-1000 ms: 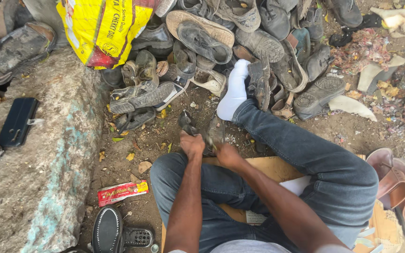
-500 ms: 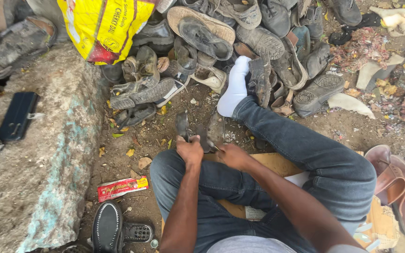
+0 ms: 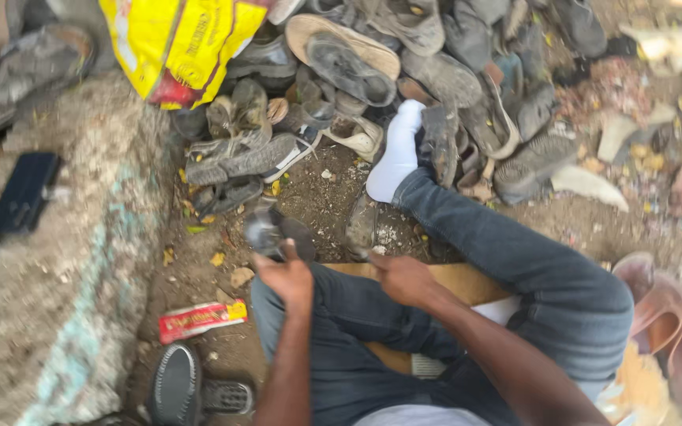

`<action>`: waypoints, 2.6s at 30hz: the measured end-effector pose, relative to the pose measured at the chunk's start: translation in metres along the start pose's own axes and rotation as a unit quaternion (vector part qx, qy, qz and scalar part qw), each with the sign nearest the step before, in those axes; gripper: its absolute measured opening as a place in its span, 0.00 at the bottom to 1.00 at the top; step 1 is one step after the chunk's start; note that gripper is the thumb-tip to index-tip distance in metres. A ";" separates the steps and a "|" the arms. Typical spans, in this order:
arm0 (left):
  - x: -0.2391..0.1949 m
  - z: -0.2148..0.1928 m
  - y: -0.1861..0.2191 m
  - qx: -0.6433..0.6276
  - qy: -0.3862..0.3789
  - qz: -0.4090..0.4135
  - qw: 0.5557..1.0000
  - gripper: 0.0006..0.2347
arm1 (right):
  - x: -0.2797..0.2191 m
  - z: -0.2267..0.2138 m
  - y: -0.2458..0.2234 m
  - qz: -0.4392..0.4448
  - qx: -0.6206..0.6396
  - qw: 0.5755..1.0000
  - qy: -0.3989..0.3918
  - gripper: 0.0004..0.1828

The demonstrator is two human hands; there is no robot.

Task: The person sits on a cardboard sheet and uses a small metal tool to scrape and clean the sole and edges of a worn shoe. They repeatedly scrape the sole, rotate the shoe, and work on different areas of the sole and upper edge.

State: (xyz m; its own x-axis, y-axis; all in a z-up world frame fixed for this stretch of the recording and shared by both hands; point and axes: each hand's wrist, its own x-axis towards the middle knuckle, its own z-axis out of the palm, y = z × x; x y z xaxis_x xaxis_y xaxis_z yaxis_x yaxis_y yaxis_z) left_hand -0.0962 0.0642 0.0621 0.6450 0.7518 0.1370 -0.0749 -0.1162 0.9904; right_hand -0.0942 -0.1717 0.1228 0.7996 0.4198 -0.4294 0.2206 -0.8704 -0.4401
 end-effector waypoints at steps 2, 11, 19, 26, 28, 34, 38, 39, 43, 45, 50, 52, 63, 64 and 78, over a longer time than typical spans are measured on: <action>0.005 -0.012 -0.019 -0.201 -0.009 -0.164 0.966 0.14 | -0.021 0.008 0.025 0.004 0.042 0.998 0.042 0.17; 0.009 0.101 -0.053 0.459 -0.307 0.020 0.834 0.27 | 0.009 0.042 0.046 0.148 0.405 0.902 -0.003 0.24; 0.021 0.109 -0.049 0.470 -0.361 -0.013 0.805 0.25 | 0.021 0.079 0.058 -0.074 0.283 0.939 0.180 0.23; 0.004 0.109 -0.005 0.541 -0.398 -0.019 0.741 0.24 | 0.014 0.072 0.033 -0.035 0.215 0.961 0.169 0.25; 0.009 0.123 -0.009 0.561 -0.403 0.003 0.723 0.19 | 0.016 0.056 0.027 -0.054 0.189 0.962 0.189 0.26; 0.022 0.133 -0.064 0.558 -0.399 0.050 0.726 0.10 | -0.019 0.023 0.023 -0.054 0.170 0.978 0.111 0.24; 0.026 0.130 -0.085 0.545 -0.391 0.000 0.742 0.12 | -0.031 0.011 0.034 0.017 0.131 0.988 0.079 0.24; 0.029 0.128 -0.087 0.542 -0.388 -0.028 0.744 0.14 | -0.029 0.011 0.036 0.013 0.134 0.987 0.084 0.24; 0.033 0.106 -0.097 0.569 -0.381 0.043 0.728 0.15 | -0.016 0.022 0.038 0.057 0.107 0.990 0.079 0.27; 0.037 0.090 -0.100 0.600 -0.355 0.021 0.716 0.15 | -0.006 0.030 0.036 0.050 0.111 0.989 0.088 0.25; 0.063 0.081 -0.075 0.594 -0.180 0.159 0.767 0.12 | 0.006 0.053 0.040 0.056 0.107 0.987 0.108 0.24; 0.059 0.108 -0.034 0.537 -0.197 0.094 0.815 0.13 | 0.004 0.059 0.046 0.061 0.104 0.988 0.096 0.24; -0.304 0.252 0.252 -0.205 -0.608 0.426 0.638 0.27 | -0.009 0.038 0.051 0.040 0.103 0.993 0.050 0.21; -0.279 0.242 0.232 -0.212 -0.621 0.376 0.654 0.22 | -0.010 0.034 0.057 0.029 0.114 0.992 0.047 0.21; -0.010 0.105 -0.095 0.487 -0.317 -0.173 0.796 0.16 | -0.011 0.013 0.036 0.015 0.192 0.970 0.147 0.25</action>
State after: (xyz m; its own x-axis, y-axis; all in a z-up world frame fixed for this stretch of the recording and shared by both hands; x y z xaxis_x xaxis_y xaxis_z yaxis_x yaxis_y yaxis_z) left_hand -0.0152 -0.0006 -0.0354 0.7762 0.4054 -0.4828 0.6155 -0.6532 0.4411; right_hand -0.1020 -0.2042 0.1019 0.9394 0.2549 -0.2290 0.0144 -0.6971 -0.7168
